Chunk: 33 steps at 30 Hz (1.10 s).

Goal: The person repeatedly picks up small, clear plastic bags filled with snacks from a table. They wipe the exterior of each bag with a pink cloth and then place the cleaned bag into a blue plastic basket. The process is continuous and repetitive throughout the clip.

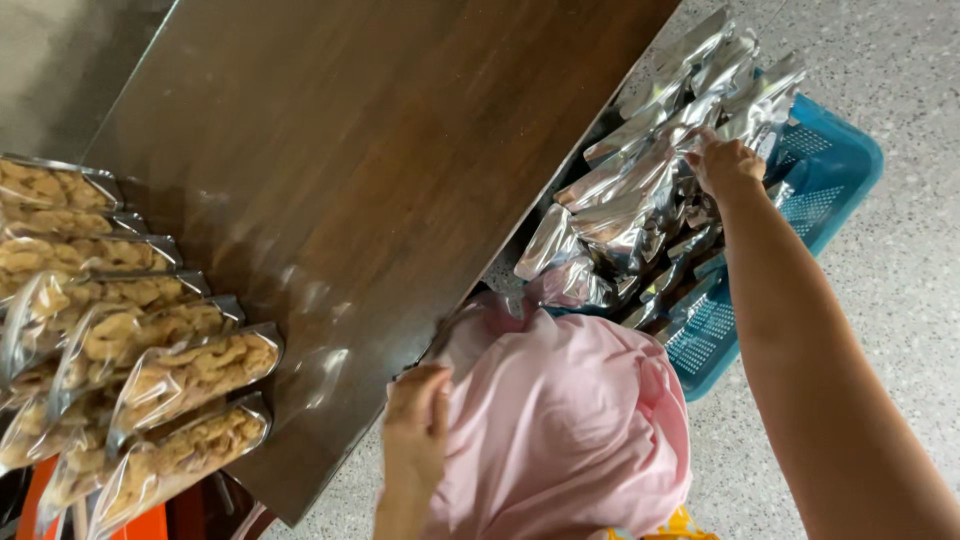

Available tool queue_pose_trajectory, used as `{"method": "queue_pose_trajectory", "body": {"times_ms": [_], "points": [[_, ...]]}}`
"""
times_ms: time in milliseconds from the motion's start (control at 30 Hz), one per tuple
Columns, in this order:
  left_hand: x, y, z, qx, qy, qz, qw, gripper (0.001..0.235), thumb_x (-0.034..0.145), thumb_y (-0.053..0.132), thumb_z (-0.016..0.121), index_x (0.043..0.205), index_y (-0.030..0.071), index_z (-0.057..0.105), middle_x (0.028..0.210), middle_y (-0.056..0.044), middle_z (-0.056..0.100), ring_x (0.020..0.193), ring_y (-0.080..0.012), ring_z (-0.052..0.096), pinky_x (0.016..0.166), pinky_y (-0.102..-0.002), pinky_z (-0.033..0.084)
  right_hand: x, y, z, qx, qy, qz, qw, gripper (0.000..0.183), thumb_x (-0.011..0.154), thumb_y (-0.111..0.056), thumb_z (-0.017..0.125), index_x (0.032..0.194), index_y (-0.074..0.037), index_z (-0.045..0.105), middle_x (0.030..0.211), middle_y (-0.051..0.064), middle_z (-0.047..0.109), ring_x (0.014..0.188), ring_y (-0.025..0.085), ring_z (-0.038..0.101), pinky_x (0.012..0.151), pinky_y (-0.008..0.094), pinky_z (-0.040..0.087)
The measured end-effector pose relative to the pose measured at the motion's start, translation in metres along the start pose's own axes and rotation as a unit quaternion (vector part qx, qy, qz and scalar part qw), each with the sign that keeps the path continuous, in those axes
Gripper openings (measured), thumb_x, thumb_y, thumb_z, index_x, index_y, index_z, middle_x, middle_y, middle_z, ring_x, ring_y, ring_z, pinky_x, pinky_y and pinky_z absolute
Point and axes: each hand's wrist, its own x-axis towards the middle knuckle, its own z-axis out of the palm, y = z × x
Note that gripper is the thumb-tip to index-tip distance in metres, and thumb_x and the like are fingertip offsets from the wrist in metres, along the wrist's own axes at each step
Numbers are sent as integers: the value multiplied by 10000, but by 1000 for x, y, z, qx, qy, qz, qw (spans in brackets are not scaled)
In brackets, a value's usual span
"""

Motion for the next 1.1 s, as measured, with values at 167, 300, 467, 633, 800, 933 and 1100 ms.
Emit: {"method": "queue_pose_trajectory", "body": {"times_ms": [167,300,467,633,800,933,1100], "points": [[6,8,29,-47,-49,19,998,162,931,57,661,1088,43,701,1136,-116,720,1074,-297,684,903,-385,556,32,12,5,-32,33,30,998,772,1020,-733,327,1481,-121,426,1381,256,465,1054,391,671,854,508,600],[15,17,30,-57,-55,27,996,185,919,24,666,1100,41,702,1125,-117,725,1064,-305,680,897,-390,554,33,41,27,-23,58,86,994,544,1027,-425,576,1316,34,620,1170,239,703,1028,351,708,855,469,608],[22,38,24,-87,-77,25,993,174,945,35,659,1114,42,700,1130,-118,722,1059,-296,685,871,-370,569,-28,80,31,-4,188,71,980,462,992,-154,643,1405,-34,475,872,193,727,767,317,725,606,421,618],[41,86,7,-111,-77,117,984,216,970,48,655,1185,45,683,1185,-141,717,1126,-327,670,968,-414,536,-167,110,-4,-55,293,-93,950,222,1189,-276,526,1245,-78,611,787,59,718,587,190,677,471,354,568],[60,171,12,-23,-28,319,947,524,944,228,704,1416,73,540,1439,-177,550,1278,-392,600,1088,-464,500,-327,95,-62,-66,517,-432,736,99,1108,-86,667,1096,-75,765,1023,86,775,837,152,724,655,259,571],[50,215,6,112,-80,357,924,596,897,403,721,1370,73,573,1407,-218,620,1120,-329,684,837,-388,597,-430,50,-103,-46,519,-537,663,49,938,-72,804,984,-80,818,978,63,794,913,156,717,748,339,617],[10,184,-37,99,-141,277,945,320,945,160,634,1244,50,602,937,-96,740,753,-232,735,640,-356,591,-450,27,-88,173,479,-595,621,201,897,-198,750,1020,-41,723,1013,129,760,997,252,697,805,370,628]]}}
